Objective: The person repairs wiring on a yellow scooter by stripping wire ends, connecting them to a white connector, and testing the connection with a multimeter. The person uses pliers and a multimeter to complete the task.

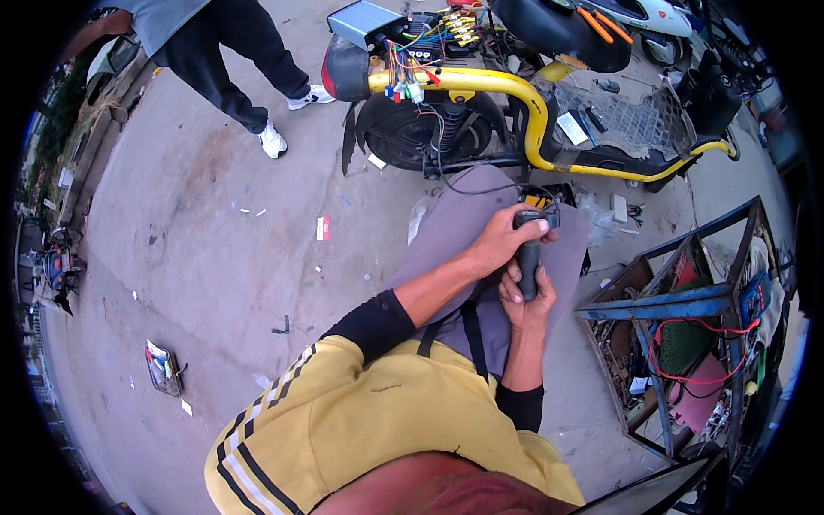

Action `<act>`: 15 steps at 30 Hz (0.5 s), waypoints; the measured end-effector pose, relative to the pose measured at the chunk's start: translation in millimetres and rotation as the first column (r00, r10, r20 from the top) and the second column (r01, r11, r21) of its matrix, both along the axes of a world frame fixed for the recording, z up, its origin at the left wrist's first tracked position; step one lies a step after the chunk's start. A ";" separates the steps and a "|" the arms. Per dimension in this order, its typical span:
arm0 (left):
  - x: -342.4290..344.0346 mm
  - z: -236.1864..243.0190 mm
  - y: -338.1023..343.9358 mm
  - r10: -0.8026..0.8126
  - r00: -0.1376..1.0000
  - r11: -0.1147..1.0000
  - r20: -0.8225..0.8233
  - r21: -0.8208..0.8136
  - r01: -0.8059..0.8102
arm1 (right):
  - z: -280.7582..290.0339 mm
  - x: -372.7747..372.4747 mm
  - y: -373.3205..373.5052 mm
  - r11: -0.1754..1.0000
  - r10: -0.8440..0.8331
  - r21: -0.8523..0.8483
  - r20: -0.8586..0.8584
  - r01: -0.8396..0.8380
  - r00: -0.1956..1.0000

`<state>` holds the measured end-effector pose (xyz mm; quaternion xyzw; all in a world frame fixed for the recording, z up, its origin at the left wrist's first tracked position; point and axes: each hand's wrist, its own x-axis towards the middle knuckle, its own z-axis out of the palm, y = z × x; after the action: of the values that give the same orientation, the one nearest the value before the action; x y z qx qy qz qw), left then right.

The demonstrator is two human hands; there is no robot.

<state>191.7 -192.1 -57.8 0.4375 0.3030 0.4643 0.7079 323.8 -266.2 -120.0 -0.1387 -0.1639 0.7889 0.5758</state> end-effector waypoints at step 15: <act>-43.8 -33.6 37.1 0.089 0.996 0.996 0.001 -0.028 -0.089 | 0.3 -58.1 42.9 0.978 -0.209 0.135 0.573 0.161 0.793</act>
<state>147.9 -154.9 -91.4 0.4131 0.3279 0.4914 0.6931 265.6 -223.3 -119.7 -0.3666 -0.3494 0.6408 0.5770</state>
